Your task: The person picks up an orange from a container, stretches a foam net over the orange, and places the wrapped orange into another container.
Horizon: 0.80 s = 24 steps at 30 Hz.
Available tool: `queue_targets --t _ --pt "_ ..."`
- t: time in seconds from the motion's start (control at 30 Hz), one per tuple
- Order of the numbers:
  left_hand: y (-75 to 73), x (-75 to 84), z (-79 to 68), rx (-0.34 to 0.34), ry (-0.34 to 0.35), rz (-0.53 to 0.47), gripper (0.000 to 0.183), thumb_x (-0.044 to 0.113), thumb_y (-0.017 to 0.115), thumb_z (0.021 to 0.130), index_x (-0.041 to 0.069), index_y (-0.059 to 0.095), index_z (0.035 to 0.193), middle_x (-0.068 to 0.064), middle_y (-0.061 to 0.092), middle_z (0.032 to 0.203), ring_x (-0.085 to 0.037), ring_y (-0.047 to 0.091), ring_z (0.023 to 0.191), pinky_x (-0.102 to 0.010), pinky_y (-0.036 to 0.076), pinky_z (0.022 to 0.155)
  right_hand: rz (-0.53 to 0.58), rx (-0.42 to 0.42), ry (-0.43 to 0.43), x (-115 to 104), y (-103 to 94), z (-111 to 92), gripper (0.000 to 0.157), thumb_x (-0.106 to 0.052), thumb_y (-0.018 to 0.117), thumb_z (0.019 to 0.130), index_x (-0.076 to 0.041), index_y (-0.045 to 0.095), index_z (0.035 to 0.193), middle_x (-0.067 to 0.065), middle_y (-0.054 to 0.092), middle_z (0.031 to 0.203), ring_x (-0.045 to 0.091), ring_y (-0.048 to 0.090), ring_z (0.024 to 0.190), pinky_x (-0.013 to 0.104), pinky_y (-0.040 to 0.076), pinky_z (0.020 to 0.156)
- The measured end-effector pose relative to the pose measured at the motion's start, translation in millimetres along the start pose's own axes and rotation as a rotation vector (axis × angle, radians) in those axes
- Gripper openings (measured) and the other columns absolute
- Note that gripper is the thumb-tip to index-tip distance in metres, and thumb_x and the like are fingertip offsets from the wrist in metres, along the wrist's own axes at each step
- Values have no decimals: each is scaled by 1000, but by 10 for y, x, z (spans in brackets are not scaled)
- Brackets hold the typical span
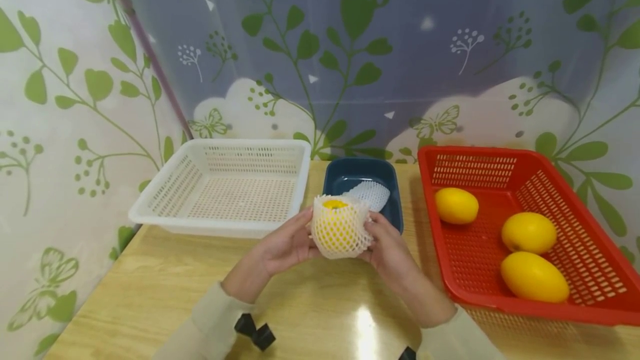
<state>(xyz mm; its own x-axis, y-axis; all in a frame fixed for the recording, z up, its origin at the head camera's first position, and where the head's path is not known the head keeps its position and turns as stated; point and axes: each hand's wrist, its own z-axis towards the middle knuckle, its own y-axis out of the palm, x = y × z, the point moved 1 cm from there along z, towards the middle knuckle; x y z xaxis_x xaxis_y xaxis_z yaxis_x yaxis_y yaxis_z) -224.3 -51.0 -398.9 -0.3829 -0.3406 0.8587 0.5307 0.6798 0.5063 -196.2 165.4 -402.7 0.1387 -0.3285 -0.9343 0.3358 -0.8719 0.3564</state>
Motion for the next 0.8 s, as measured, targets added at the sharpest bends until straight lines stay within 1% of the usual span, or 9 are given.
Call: queue_targets --t 0.1,0.17,0.37,0.43,0.63,0.7,0.8 --pt "-6 7 4 -4 2 -9 53 34 40 105 12 25 151 -15 43 139 -24 56 108 -40 50 95 -1 -2 -22 -1 -3 3 27 -23 31 107 -22 45 130 -9 62 116 10 59 100 27 51 90" --pt "-10 8 6 -8 5 -11 54 33 42 104 12 25 151 -14 44 138 -24 56 108 -41 50 95 2 -3 -20 -3 -2 1 27 -23 31 107 -24 47 128 -9 62 116 10 59 101 27 51 91" --pt "-13 -4 8 11 9 -11 51 29 40 105 11 25 150 -10 47 127 -24 56 106 -35 52 91 22 38 25 -8 10 -11 26 -28 35 106 -26 48 128 -9 60 120 13 58 106 28 50 94" --pt "-11 -6 7 16 13 -8 48 27 38 106 10 25 149 -9 48 125 -23 56 105 -33 52 89 32 43 24 -11 15 -13 26 -30 35 106 -27 49 128 -9 60 121 14 58 106 29 50 94" --pt "-14 -10 12 31 16 -31 33 17 40 105 14 35 138 -6 53 114 -18 60 97 -32 53 86 45 0 -23 -1 10 -15 29 -33 30 107 -26 52 126 -6 58 120 16 59 103 31 52 91" --pt "-20 -14 15 37 15 -39 29 15 41 105 15 37 134 -6 54 111 -17 62 95 -32 54 85 41 0 -21 0 5 -14 30 -34 31 106 -27 52 126 -5 57 120 17 58 103 31 53 89" --pt "-26 -20 16 35 18 -20 30 16 41 105 15 37 134 -6 54 111 -17 62 95 -32 54 86 36 14 -3 -4 5 -13 29 -35 33 106 -27 52 126 -4 56 121 18 58 103 30 54 87"
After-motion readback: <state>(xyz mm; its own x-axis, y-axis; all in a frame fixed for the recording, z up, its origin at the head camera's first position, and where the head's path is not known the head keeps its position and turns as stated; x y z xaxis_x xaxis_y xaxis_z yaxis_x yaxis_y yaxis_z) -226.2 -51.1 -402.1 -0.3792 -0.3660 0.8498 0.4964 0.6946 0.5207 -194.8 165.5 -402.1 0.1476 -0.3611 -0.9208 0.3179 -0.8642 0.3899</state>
